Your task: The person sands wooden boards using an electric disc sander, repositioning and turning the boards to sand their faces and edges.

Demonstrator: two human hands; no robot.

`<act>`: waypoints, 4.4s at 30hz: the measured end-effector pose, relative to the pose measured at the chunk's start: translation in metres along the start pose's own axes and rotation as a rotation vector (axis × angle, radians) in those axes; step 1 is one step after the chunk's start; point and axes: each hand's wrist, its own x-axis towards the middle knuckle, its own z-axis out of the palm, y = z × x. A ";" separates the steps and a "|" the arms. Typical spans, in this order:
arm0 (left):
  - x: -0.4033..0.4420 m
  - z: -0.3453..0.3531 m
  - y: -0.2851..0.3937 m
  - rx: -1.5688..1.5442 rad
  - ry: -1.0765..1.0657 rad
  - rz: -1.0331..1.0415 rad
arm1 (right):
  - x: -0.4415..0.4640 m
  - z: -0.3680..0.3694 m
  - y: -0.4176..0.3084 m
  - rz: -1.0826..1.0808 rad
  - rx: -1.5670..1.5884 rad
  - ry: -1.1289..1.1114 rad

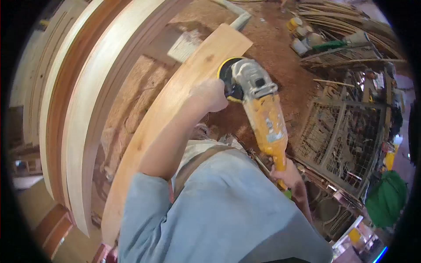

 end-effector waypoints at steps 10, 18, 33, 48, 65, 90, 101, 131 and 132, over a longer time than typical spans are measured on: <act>0.042 -0.052 -0.003 -0.156 -0.074 0.178 | 0.009 0.042 -0.046 -0.105 -0.156 0.262; 0.095 -0.082 -0.015 -0.147 -0.064 0.034 | 0.049 0.008 -0.087 0.066 0.221 0.122; 0.101 -0.080 -0.035 0.052 0.125 -0.153 | 0.083 -0.025 -0.134 -0.151 0.062 -0.007; 0.106 -0.078 -0.006 0.017 -0.027 -0.082 | 0.077 -0.032 -0.100 -0.054 0.210 -0.017; 0.128 -0.103 -0.074 0.135 0.185 -0.117 | 0.105 -0.006 -0.183 -0.070 0.032 -0.087; 0.020 -0.036 -0.084 -0.182 0.240 -0.295 | 0.112 -0.033 -0.156 -0.203 -0.135 -0.235; 0.053 -0.054 -0.061 -0.022 0.220 -0.317 | 0.102 -0.020 -0.132 -0.168 -0.188 -0.196; 0.102 -0.075 -0.035 0.013 0.146 -0.313 | 0.107 -0.032 -0.133 -0.284 -0.012 -0.077; 0.114 -0.083 -0.025 0.012 0.149 -0.314 | 0.107 -0.033 -0.131 -0.185 0.066 -0.086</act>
